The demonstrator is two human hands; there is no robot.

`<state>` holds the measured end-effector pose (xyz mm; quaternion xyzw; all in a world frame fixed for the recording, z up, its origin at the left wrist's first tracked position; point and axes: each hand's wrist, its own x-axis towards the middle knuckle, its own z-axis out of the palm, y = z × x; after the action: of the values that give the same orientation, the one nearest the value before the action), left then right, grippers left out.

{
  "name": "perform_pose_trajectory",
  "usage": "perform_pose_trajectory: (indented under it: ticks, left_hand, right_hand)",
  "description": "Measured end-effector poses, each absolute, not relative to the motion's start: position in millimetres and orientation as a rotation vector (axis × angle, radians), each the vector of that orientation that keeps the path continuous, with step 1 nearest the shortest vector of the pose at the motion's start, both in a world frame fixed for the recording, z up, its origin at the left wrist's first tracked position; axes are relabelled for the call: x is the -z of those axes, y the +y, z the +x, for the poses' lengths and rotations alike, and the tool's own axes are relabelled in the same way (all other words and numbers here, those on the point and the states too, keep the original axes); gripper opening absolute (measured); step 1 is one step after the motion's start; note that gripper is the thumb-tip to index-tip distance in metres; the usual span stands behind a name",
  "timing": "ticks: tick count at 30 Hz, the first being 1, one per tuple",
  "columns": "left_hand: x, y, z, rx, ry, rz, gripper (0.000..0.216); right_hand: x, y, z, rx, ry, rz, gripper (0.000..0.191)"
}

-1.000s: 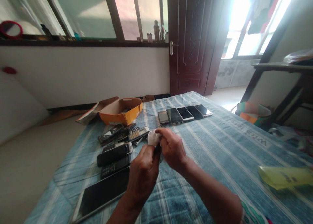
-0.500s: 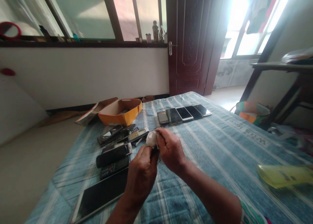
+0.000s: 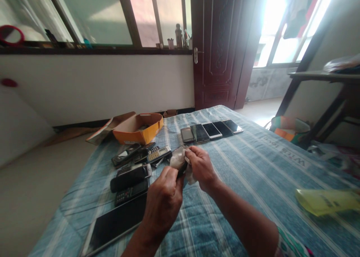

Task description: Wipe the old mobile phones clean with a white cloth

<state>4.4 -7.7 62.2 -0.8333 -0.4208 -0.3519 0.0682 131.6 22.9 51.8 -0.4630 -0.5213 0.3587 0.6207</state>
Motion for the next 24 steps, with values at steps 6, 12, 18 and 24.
perform_pose_trajectory:
  ticks: [6,12,18,24]
  left_hand:
    - [-65,-8,1,1.047,-1.263,-2.527,0.023]
    - [-63,-8,1,1.039,-1.287,-2.534,0.024]
    - [-60,-7,3,1.019,-1.317,-2.538,0.023]
    - [-63,-7,1,1.043,-1.286,-2.525,0.025]
  right_hand:
    - [-50,11,122,0.072,-1.662,-1.125,0.03]
    - [-51,12,126,0.092,-1.734,-1.051,0.029]
    - [-55,22,136,-0.632,-1.386,-1.089,0.033]
    - [-55,14,127,-0.157,-1.558,-1.107,0.03]
